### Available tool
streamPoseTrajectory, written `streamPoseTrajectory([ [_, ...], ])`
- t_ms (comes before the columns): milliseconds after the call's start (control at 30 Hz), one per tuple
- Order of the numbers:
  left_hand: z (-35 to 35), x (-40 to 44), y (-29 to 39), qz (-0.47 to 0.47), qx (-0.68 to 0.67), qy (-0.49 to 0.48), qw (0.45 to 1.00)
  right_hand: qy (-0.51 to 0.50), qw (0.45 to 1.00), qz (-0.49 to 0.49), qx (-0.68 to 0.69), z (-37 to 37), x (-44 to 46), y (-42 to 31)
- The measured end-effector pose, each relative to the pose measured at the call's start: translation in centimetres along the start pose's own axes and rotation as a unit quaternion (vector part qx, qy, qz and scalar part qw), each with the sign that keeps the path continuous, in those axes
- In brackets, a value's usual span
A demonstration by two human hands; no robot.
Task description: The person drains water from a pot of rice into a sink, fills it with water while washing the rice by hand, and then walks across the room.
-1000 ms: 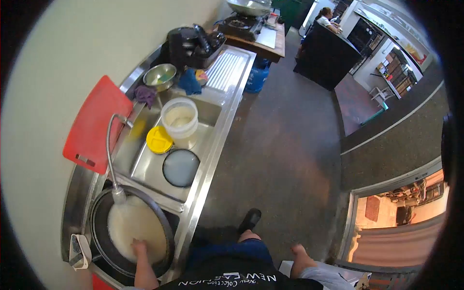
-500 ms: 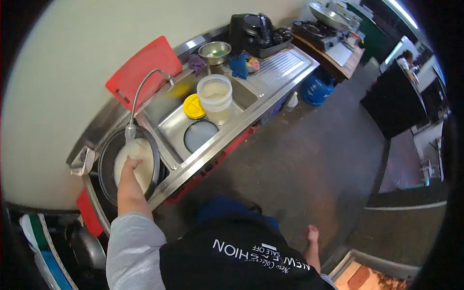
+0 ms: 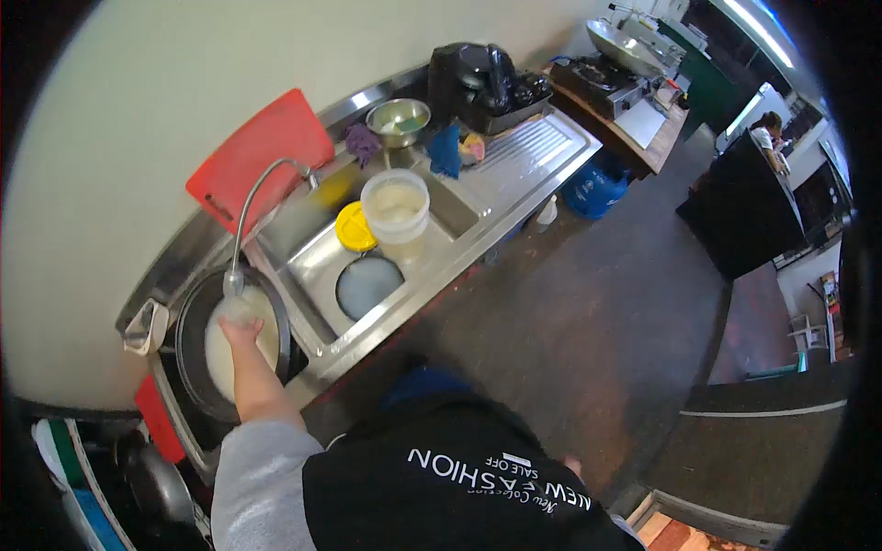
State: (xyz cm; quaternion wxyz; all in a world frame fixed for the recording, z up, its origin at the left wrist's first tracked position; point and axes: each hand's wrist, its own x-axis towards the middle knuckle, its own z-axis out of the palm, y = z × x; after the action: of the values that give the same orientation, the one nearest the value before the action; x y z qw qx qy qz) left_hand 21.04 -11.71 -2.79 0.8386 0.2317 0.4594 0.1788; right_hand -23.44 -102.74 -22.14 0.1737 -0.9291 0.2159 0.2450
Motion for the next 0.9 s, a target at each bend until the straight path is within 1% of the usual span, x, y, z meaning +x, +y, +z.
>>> streamPoseTrajectory([
  [67, 3.4, -5.7, -2.0, 0.033, -0.1, 0.03, 0.994, -0.098, 0.979, 0.11, 0.139, 0.5, -3.0, -3.9],
  [133, 1.2, -1.9, -1.5, -0.064, -0.218, -0.01, 0.974, -0.144, 0.955, 0.17, 0.196, 0.1, -4.5, -7.4],
  [167, -1.1, 2.7, -1.8, 0.045, -0.171, -0.03, 0.984, -0.16, 0.946, 0.188, 0.211, -0.2, -4.7, -8.8],
  [233, -3.6, 5.8, -1.1, 0.082, -0.08, 0.092, 0.989, -0.179, 0.932, 0.213, 0.231, -0.9, -4.4, -10.6],
  [267, -4.7, 6.7, -1.0, 0.102, -0.008, 0.151, 0.983, -0.184, 0.927, 0.222, 0.24, -1.4, -3.8, -11.3],
  [333, -4.0, 5.8, -1.4, 0.146, 0.127, 0.213, 0.958, -0.183, 0.921, 0.233, 0.252, -2.8, -2.4, -12.0],
  [400, -2.2, 4.3, -2.4, 0.197, 0.272, 0.251, 0.908, -0.179, 0.922, 0.233, 0.252, -4.3, 0.1, -12.4],
  [467, 0.0, 2.4, -4.1, 0.239, 0.408, 0.266, 0.84, -0.14, 0.922, 0.24, 0.27, -5.7, 4.0, -12.4],
  [500, 0.9, 1.1, -5.1, 0.26, 0.478, 0.273, 0.793, -0.105, 0.896, 0.274, 0.334, -7.1, 5.9, -12.7],
  [533, 2.2, 0.0, -6.2, 0.278, 0.526, 0.27, 0.757, -0.042, 0.846, 0.314, 0.429, -8.1, 8.1, -13.0],
  [567, 3.3, -1.4, -7.5, 0.29, 0.569, 0.264, 0.722, 0.022, 0.782, 0.347, 0.517, -9.5, 10.2, -13.1],
  [667, 7.6, -4.9, -11.1, 0.328, 0.655, 0.232, 0.64, 0.04, 0.793, 0.272, 0.543, -13.4, 15.4, -12.4],
  [767, 12.4, -8.3, -14.6, 0.364, 0.699, 0.202, 0.581, 0.051, 0.871, 0.181, 0.454, -15.3, 19.1, -10.4],
  [833, 16.6, -10.7, -16.5, 0.389, 0.72, 0.191, 0.542, 0.026, 0.931, 0.155, 0.33, -16.7, 20.8, -8.0],
  [867, 18.9, -12.2, -17.1, 0.402, 0.727, 0.191, 0.522, -0.025, 0.848, 0.202, 0.489, -10.7, 24.4, -2.6],
  [900, 21.3, -13.8, -17.5, 0.416, 0.733, 0.194, 0.502, -0.06, 0.737, 0.266, 0.618, -4.5, 28.1, 3.2],
])
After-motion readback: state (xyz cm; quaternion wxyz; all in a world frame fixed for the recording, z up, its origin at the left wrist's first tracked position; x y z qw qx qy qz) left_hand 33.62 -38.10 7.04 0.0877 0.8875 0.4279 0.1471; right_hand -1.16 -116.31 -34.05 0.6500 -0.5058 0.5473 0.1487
